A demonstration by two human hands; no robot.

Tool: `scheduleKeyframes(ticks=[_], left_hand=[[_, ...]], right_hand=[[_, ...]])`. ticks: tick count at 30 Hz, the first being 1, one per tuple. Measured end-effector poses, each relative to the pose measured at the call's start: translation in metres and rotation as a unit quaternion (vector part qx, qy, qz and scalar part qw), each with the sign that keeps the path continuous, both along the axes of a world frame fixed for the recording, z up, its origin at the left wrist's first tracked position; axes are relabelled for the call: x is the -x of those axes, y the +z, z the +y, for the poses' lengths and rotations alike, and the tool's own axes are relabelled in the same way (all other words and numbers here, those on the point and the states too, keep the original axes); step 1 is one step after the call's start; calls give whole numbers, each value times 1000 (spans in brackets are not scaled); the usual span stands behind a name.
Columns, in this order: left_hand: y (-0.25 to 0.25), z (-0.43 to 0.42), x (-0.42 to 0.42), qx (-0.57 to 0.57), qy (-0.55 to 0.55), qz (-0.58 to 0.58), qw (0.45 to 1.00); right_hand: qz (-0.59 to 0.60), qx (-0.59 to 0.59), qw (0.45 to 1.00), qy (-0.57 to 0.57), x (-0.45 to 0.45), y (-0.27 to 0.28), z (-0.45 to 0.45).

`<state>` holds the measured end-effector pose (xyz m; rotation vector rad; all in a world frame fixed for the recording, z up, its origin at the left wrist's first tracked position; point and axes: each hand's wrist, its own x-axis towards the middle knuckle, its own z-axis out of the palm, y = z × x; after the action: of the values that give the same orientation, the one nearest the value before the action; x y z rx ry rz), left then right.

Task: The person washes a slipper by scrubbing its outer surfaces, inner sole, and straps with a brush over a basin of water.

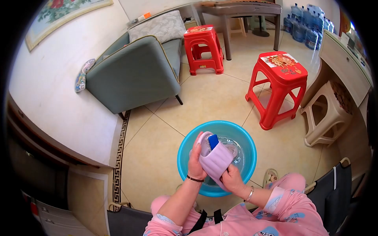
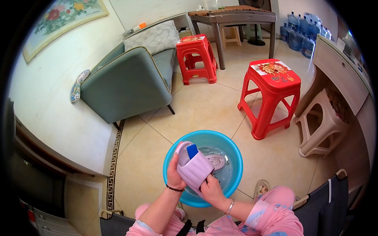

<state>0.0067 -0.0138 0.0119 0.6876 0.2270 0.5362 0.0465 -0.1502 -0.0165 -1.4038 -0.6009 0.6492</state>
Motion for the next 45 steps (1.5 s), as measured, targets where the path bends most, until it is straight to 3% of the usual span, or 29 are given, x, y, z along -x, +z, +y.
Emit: scheduleKeyframes(ticks=[4, 8, 10, 14, 19, 28, 32, 33, 34, 35, 36, 37, 41, 45], left_hand=[[1, -1, 0, -5, -2, 9, 1000], [9, -2, 1, -45, 5, 37, 998], [0, 4, 3, -18, -10, 52, 998], [-2, 17, 7, 7, -60, 48, 997], [3, 28, 11, 21, -98, 26, 995], [6, 32, 16, 84, -123, 2, 989], [10, 24, 11, 81, -114, -35, 990], [10, 19, 8, 102, -103, -69, 987], [4, 13, 5, 48, -98, -51, 993], [-5, 7, 4, 45, -102, -54, 992], [-18, 0, 5, 59, -102, -22, 993], [-24, -8, 7, 72, -101, 11, 992], [-25, -30, 9, -15, -121, 64, 990], [-9, -24, 1, 5, -90, 80, 993]], right_hand=[[-69, 22, 997, -24, -1, 5, -1], [-59, 10, 998, -8, -14, 3, 0], [114, 108, 980, 119, -28, 18, -5], [118, 123, 963, 207, -35, 27, -6], [-139, -12, 966, 219, -46, 34, -6], [-216, 85, 919, 319, -60, 58, -19], [-230, 129, 939, 221, -41, 38, -17], [-258, 25, 957, 131, -41, 22, -9], [-282, -79, 955, 39, -41, 18, -4], [-286, -80, 954, 35, -43, 21, -5], [-59, -50, 993, 94, -46, 31, -6], [173, -18, 973, 151, -47, 41, -7], [296, -87, 944, 116, -40, 46, -7], [246, -38, 960, 129, -39, 49, -7]])
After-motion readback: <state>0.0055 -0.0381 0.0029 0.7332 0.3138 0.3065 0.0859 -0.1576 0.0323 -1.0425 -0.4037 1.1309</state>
